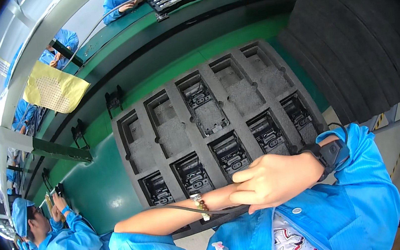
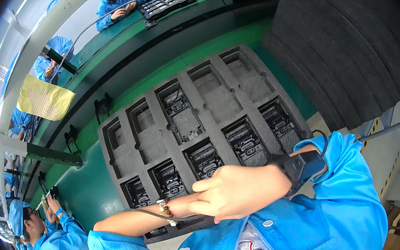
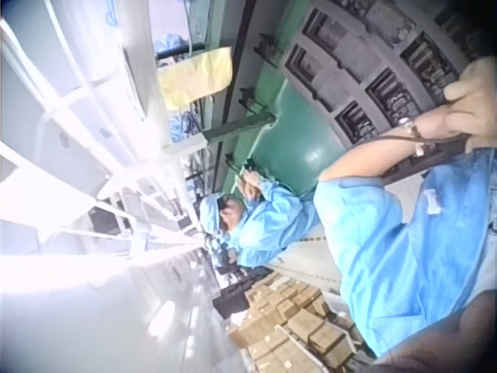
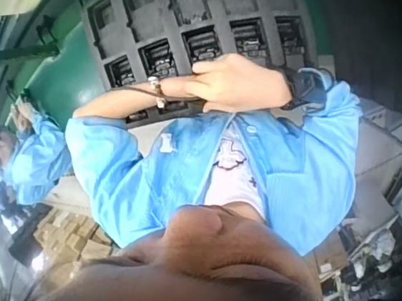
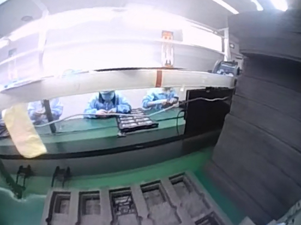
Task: Manually assemble components of electronic hand-held devices and place them into a foam tray.
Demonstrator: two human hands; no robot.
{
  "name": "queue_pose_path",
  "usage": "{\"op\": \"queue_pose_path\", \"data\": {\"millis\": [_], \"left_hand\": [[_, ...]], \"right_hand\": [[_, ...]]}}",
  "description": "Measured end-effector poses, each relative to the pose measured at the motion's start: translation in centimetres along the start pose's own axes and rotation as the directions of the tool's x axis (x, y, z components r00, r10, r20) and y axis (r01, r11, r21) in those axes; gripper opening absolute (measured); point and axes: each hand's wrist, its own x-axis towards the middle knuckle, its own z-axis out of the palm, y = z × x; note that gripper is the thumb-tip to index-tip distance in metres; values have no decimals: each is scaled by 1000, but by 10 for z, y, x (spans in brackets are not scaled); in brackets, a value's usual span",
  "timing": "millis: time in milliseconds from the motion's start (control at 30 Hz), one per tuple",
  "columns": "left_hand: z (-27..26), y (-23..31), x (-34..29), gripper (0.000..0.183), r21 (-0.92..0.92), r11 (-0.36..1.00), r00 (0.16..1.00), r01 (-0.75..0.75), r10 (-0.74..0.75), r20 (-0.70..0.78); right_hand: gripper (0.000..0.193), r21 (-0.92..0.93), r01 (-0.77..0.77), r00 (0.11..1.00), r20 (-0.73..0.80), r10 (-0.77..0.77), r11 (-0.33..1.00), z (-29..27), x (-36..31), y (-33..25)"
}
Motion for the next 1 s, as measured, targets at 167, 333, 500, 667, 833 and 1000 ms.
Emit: {"op": "queue_pose_path", "data": {"millis": [167, 333, 500, 667, 833, 1000], "left_hand": [[6, -3, -2, 43, -14, 1000, 1000, 18, -19, -10], [15, -3, -3, 45, 10, 998, 998, 58, -58, -4], [7, -18, -5, 45, -59, 998, 999, 32, -32, 9], [3, -17, -8, 38, 386, 922, 996, -22, 53, -71], [28, 5, -39, 36, 988, 133, 933, 79, 340, -120], [-10, -9, -7, 52, 938, 329, 689, 108, 656, -309]], "right_hand": [[31, 219, 232, 973, -52, -226, 948, -9, -4, 17], [23, 459, 190, 968, 59, -243, 868, -23, -15, 22], [12, 488, 126, 988, 14, -152, 864, -28, -21, 32], [16, 387, 201, 979, -43, -200, 900, -27, -20, 31], [18, 439, 93, 995, -24, -92, 894, -24, -37, 52], [19, 492, 25, 999, -31, -11, 870, -15, -22, 108]]}}
